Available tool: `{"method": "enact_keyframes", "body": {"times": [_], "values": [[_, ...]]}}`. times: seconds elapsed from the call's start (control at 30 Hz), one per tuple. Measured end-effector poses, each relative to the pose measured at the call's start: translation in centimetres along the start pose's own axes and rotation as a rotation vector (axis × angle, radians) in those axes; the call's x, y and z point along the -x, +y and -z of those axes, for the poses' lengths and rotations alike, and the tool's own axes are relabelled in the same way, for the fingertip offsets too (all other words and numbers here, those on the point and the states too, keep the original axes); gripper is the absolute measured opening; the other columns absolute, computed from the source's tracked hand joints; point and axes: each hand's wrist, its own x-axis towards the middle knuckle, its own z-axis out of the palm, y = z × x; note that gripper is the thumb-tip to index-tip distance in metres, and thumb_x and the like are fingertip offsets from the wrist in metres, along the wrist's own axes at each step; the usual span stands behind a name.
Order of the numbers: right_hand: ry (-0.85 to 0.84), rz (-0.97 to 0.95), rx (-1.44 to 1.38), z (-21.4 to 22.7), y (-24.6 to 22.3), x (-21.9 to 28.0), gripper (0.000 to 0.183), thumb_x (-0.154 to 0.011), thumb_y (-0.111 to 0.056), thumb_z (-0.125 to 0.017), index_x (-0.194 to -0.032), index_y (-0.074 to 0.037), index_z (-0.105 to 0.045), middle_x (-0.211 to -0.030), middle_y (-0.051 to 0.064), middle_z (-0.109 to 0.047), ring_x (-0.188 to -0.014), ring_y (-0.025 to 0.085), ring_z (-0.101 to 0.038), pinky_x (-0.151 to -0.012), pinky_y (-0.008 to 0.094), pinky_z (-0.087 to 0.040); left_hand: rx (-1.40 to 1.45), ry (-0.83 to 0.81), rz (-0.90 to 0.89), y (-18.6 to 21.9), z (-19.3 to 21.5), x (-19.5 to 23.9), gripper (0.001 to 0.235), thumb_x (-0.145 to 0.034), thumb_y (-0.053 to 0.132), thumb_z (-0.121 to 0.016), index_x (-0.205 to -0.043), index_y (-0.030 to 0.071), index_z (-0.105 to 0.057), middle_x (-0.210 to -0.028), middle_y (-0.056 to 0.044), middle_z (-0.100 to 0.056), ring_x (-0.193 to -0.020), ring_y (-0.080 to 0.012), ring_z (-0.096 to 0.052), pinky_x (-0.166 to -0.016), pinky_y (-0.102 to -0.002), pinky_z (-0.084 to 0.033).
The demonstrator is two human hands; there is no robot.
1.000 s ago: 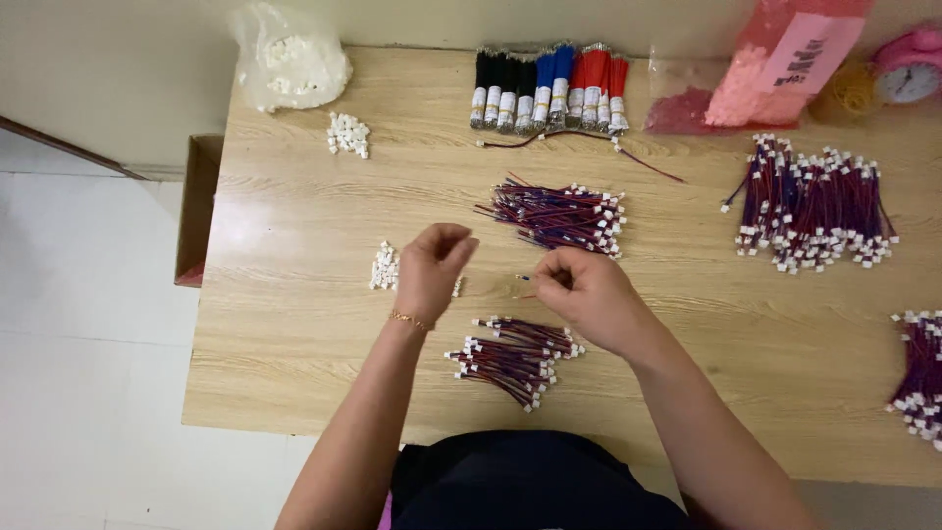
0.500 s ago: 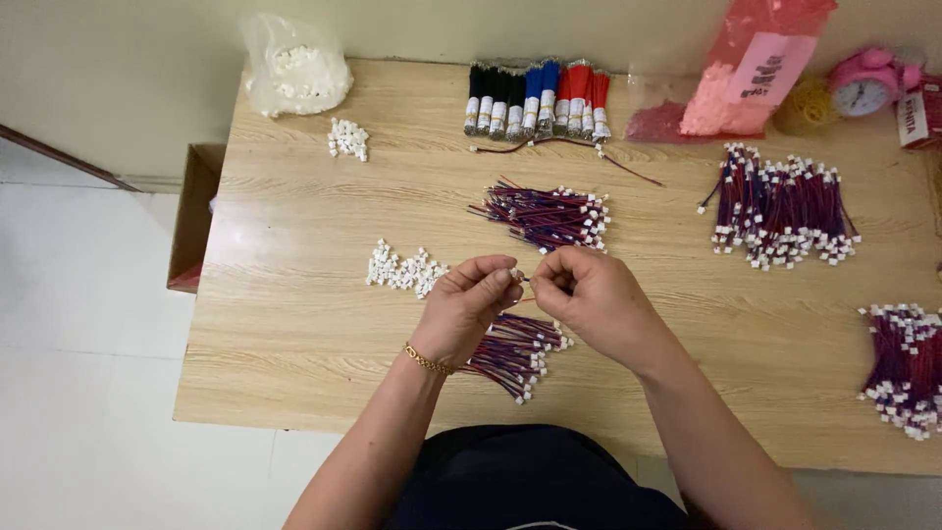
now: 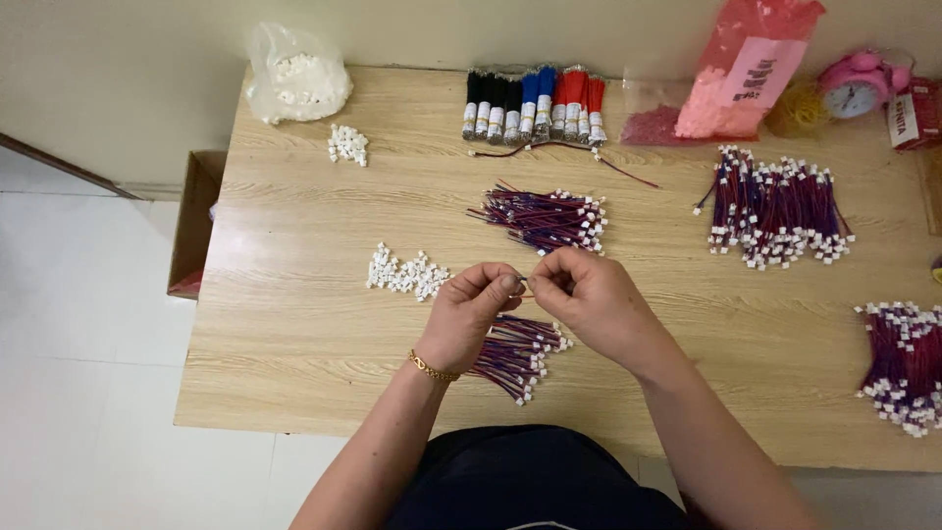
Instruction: Attaching small white plastic connectors to the ends of purple wires
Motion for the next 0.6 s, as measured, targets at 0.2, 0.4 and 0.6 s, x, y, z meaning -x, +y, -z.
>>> {"method": "enact_keyframes", "body": {"times": [0.2,0.4,0.6], "values": [[0.007,-0.054,-0.056,-0.3,0.6,-0.2,0.010,-0.087,-0.011,-0.066,-0.086,0.000,-0.068,-0.061,0.009,-0.059,-0.056,0.015,-0.054,-0.053,0.029,-0.046,-0.029,0.010,-0.040,-0.3,-0.5,0.1,0.015,-0.095,0.017,-0.062,-0.098,0.002,-0.063,-0.084,-0.005,-0.065,-0.084,-0.0098,-0.062,-0.080,-0.024,-0.055],[0.002,-0.030,-0.004,-0.1,-0.2,-0.3,0.009,-0.084,-0.010,-0.069,-0.084,-0.001,-0.069,-0.060,0.007,-0.060,-0.056,0.015,-0.052,-0.051,0.027,-0.044,-0.075,0.015,-0.037,0.4,-0.6,0.3,0.014,-0.094,0.017,-0.065,-0.097,0.004,-0.063,-0.083,-0.005,-0.065,-0.081,-0.0095,-0.061,-0.078,-0.024,-0.054],[-0.013,-0.033,-0.035,-0.2,0.2,-0.3,0.009,-0.082,-0.010,-0.072,-0.082,-0.001,-0.069,-0.060,0.007,-0.061,-0.057,0.014,-0.052,-0.051,0.028,-0.045,-0.089,-0.001,-0.023,0.5,-0.3,0.3,0.014,-0.092,0.016,-0.067,-0.096,0.003,-0.064,-0.082,-0.007,-0.065,-0.081,-0.0109,-0.061,-0.078,-0.026,-0.055]]}}
